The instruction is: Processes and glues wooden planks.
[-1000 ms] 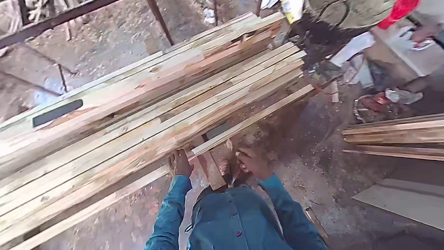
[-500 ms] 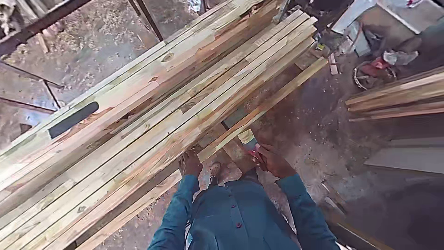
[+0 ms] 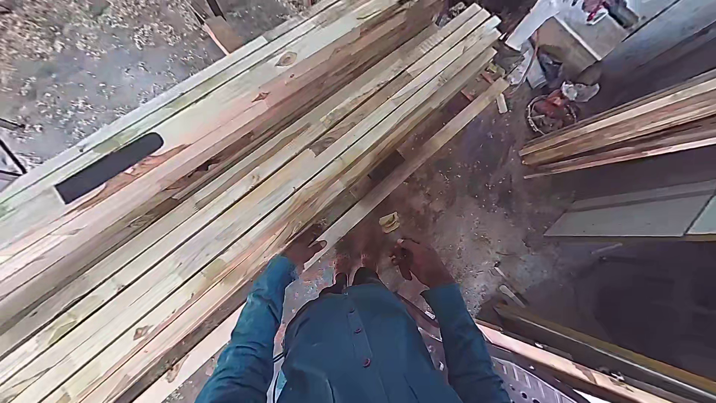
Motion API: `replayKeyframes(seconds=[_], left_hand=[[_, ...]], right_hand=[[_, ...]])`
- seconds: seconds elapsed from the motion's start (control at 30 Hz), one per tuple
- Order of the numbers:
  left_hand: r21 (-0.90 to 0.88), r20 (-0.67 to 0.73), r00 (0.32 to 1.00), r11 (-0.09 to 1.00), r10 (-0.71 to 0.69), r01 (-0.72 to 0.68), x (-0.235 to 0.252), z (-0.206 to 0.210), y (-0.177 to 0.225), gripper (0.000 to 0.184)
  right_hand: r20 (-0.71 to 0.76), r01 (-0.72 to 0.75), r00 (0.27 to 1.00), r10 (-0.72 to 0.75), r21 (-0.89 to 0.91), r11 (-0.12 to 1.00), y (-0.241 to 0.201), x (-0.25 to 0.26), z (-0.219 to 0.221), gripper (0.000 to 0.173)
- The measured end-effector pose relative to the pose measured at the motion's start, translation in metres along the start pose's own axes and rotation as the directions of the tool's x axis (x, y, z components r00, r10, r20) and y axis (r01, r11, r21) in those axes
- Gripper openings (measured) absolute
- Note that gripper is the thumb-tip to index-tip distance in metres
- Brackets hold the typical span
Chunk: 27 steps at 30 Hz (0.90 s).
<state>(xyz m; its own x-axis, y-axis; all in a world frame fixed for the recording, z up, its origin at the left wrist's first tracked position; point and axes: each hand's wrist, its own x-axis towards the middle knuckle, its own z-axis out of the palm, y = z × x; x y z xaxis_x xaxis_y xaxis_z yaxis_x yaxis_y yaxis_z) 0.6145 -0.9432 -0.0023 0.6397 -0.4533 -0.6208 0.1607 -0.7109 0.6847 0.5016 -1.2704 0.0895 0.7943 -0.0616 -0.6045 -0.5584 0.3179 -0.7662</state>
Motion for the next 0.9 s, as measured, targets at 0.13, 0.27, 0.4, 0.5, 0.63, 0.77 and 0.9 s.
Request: replayKeyframes(seconds=[0.13,0.27,0.4,0.5,0.63,0.77,0.9], left_hand=[[0.099,-0.082,0.995,0.993,-0.055,0.063,-0.026,0.005,0.001,0.076],[0.276,-0.334,0.929,0.926,-0.159,0.258,-0.048,0.038,0.042,0.074],[0.264,-0.380,0.886,0.886,-0.267,0.380,-0.059,0.049,0.022,0.077],[0.276,-0.332,0.883,0.861,-0.331,0.427,-0.067,0.052,0.012,0.063],[0.304,-0.497,0.828,0.841,-0.261,0.448,-0.073,0.078,0.013,0.054],[0.350,-0.574,0.797,0.823,-0.189,0.448,-0.074,0.093,0.012,0.054],[0.347,-0.611,0.772,0.817,-0.176,0.461,-0.071,0.092,0.010,0.049]], right_hand=[[0.052,0.115,0.993,-0.104,-0.289,0.951,0.012,0.008,0.015,0.024],[0.074,0.211,0.972,-0.222,-0.690,0.692,0.010,0.029,0.042,0.066],[0.075,0.131,0.969,-0.235,-0.963,0.235,0.056,0.045,0.072,0.073],[0.071,0.093,0.982,-0.175,-0.988,0.121,0.086,0.024,0.082,0.069],[-0.114,-0.066,0.977,-0.179,-0.965,0.252,0.040,0.018,0.074,0.062],[-0.136,-0.056,0.967,-0.216,-0.939,0.340,0.008,0.038,0.070,0.046],[-0.050,-0.052,0.999,0.016,-0.972,0.231,0.028,-0.006,0.146,0.055]])
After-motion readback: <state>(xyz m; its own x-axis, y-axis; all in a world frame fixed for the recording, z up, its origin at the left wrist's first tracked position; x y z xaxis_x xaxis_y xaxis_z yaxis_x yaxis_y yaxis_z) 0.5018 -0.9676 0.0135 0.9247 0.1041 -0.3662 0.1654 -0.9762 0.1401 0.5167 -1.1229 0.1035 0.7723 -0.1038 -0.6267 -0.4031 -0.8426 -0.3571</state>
